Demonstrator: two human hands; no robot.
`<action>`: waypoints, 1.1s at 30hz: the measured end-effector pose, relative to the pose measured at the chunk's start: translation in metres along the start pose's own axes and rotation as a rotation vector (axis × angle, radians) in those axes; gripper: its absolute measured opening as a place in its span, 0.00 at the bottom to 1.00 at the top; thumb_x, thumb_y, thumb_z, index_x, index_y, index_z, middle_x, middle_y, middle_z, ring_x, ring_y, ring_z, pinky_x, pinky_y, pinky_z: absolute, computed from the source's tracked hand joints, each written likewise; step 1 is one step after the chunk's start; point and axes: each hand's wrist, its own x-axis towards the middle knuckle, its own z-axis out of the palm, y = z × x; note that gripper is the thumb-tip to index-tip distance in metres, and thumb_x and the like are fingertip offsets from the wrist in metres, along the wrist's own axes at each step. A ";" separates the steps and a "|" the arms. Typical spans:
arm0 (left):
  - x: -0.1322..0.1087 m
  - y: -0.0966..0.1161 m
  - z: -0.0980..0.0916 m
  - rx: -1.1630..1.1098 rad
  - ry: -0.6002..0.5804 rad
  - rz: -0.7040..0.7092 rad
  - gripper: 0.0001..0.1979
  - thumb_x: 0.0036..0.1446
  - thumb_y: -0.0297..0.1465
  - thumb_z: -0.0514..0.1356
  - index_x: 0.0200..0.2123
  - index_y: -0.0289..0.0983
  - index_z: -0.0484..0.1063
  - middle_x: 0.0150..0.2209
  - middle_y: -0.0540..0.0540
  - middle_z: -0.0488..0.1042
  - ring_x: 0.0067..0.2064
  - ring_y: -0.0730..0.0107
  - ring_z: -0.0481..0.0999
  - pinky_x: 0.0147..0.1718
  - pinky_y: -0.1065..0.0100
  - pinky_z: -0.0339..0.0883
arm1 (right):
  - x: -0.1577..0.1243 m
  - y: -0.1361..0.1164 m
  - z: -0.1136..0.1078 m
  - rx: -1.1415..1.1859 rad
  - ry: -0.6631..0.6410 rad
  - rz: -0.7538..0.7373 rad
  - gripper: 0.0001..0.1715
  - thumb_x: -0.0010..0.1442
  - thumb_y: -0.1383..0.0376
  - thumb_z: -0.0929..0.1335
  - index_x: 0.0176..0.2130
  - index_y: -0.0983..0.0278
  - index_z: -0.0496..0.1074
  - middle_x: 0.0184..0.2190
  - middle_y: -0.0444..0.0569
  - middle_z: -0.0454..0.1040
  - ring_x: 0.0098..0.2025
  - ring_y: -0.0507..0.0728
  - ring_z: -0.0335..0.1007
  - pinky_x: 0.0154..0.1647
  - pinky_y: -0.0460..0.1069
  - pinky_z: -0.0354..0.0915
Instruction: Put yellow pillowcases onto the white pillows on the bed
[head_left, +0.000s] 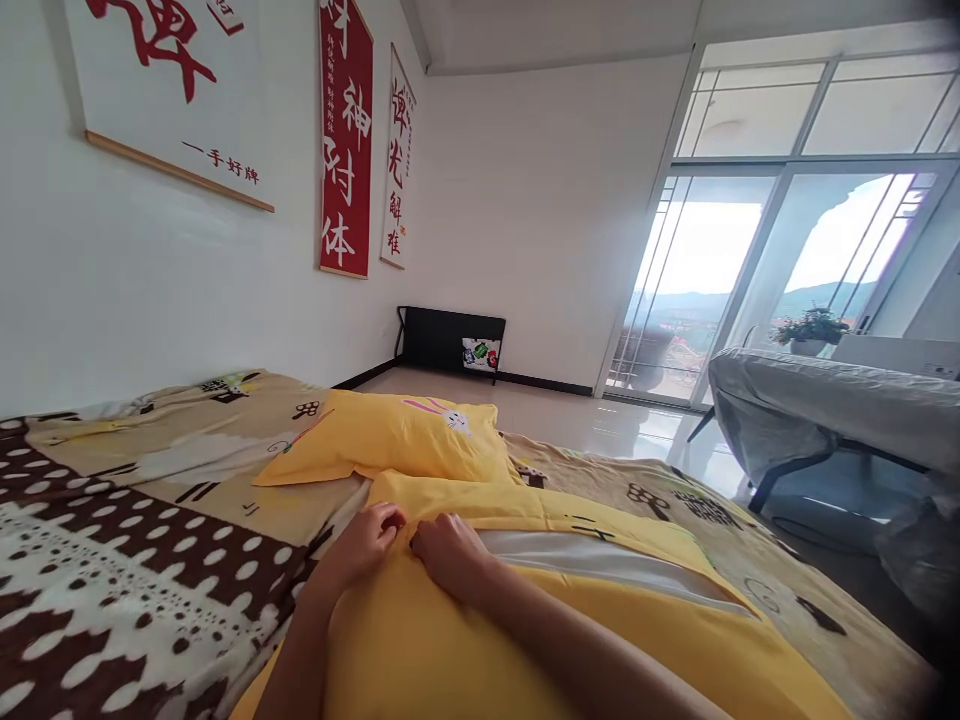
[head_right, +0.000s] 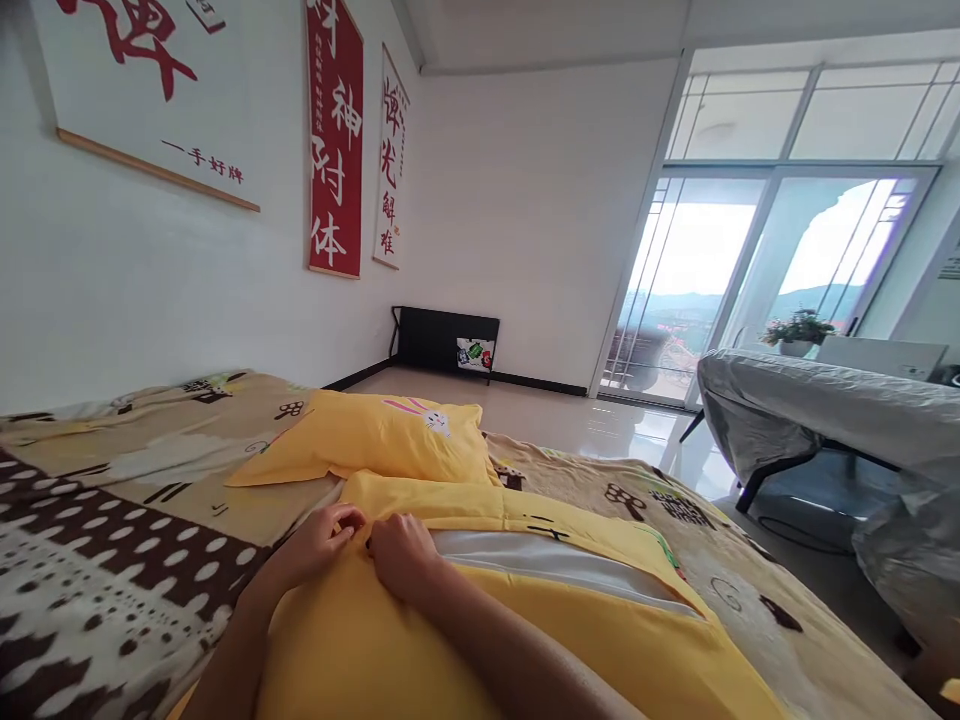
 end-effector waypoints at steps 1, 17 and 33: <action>0.000 0.000 -0.001 0.003 -0.009 -0.002 0.12 0.52 0.28 0.50 0.34 0.36 0.72 0.37 0.44 0.75 0.40 0.64 0.72 0.41 0.67 0.63 | 0.001 -0.002 0.001 0.013 0.007 0.018 0.16 0.59 0.67 0.62 0.38 0.67 0.78 0.37 0.61 0.78 0.40 0.63 0.76 0.35 0.50 0.63; -0.004 0.005 -0.005 -0.045 -0.032 0.041 0.19 0.59 0.38 0.46 0.41 0.36 0.72 0.43 0.41 0.73 0.47 0.60 0.71 0.48 0.64 0.62 | 0.019 -0.002 0.009 0.409 0.136 0.254 0.13 0.55 0.64 0.66 0.36 0.66 0.79 0.33 0.51 0.80 0.36 0.54 0.73 0.31 0.44 0.60; -0.003 0.000 0.007 -0.139 -0.049 0.104 0.17 0.58 0.45 0.47 0.32 0.37 0.63 0.33 0.45 0.69 0.37 0.62 0.68 0.38 0.64 0.62 | 0.014 -0.007 -0.013 0.372 0.224 0.250 0.10 0.50 0.70 0.65 0.23 0.68 0.75 0.21 0.47 0.70 0.24 0.48 0.52 0.24 0.46 0.45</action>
